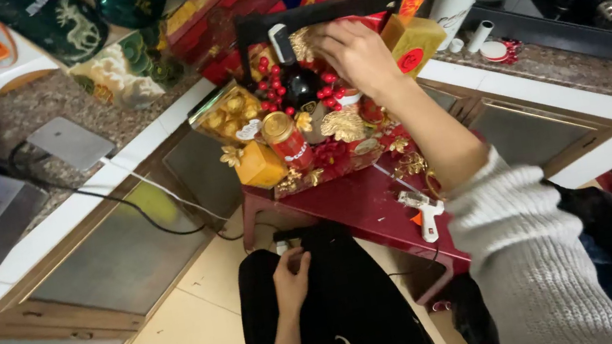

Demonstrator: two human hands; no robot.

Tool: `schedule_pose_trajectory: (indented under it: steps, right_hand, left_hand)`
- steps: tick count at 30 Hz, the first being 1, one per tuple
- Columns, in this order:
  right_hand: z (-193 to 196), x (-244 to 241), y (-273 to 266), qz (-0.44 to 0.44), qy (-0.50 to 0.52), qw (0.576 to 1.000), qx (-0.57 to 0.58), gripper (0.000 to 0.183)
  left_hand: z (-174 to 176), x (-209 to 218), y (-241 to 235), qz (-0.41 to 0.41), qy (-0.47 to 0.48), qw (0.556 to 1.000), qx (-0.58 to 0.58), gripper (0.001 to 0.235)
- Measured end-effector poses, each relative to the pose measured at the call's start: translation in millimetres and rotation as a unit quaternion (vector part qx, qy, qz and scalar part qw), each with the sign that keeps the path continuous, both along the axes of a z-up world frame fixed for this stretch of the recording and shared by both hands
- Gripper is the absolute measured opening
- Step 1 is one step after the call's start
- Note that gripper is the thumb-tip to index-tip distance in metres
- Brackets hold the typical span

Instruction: Decorating a gift hamper with gold ornaments and ribbons using a hot glue gun

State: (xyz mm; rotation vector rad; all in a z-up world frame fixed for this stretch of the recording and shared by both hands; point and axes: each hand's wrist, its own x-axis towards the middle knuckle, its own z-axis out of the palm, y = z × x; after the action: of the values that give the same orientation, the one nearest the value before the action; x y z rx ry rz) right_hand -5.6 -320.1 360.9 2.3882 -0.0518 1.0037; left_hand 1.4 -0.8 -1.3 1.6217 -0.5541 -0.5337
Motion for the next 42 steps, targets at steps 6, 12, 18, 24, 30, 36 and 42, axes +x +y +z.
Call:
schedule_pose_trajectory:
  steps: [6, 12, 18, 24, 30, 36, 42]
  right_hand:
    - [-12, -122, 64, 0.136, -0.135, 0.942, 0.274, 0.014]
    - [-140, -229, 150, 0.064, -0.219, 0.802, 0.552, 0.017]
    - [-281, -230, 246, 0.103, -0.301, 0.507, 0.801, 0.018]
    - [-279, -210, 277, 0.131, -0.161, 0.432, 0.878, 0.018]
    - [-275, -212, 277, 0.102, -0.120, 0.520, 0.839, 0.017]
    - [-274, -217, 271, 0.112, -0.137, 0.483, 0.858, 0.016]
    - [-274, -216, 268, 0.102, -0.144, 0.420, 0.890, 0.017]
  left_hand:
    - [-23, 7, -4, 0.019, 0.038, 0.998, 0.044, 0.037]
    - [-65, 14, -18, 0.083, -0.039, 0.996, -0.014, 0.022]
    - [-27, 2, -5, 0.087, -0.067, 0.991, -0.080, 0.009]
    - [27, -26, 2, 0.106, -0.141, 0.983, -0.055, 0.009]
    - [168, -42, -50, 0.057, -0.394, 0.908, -0.131, 0.021]
    - [252, 7, -133, 0.012, -0.504, 0.860, -0.084, 0.035]
    - [318, 56, -138, 0.072, -0.551, 0.828, -0.070, 0.033]
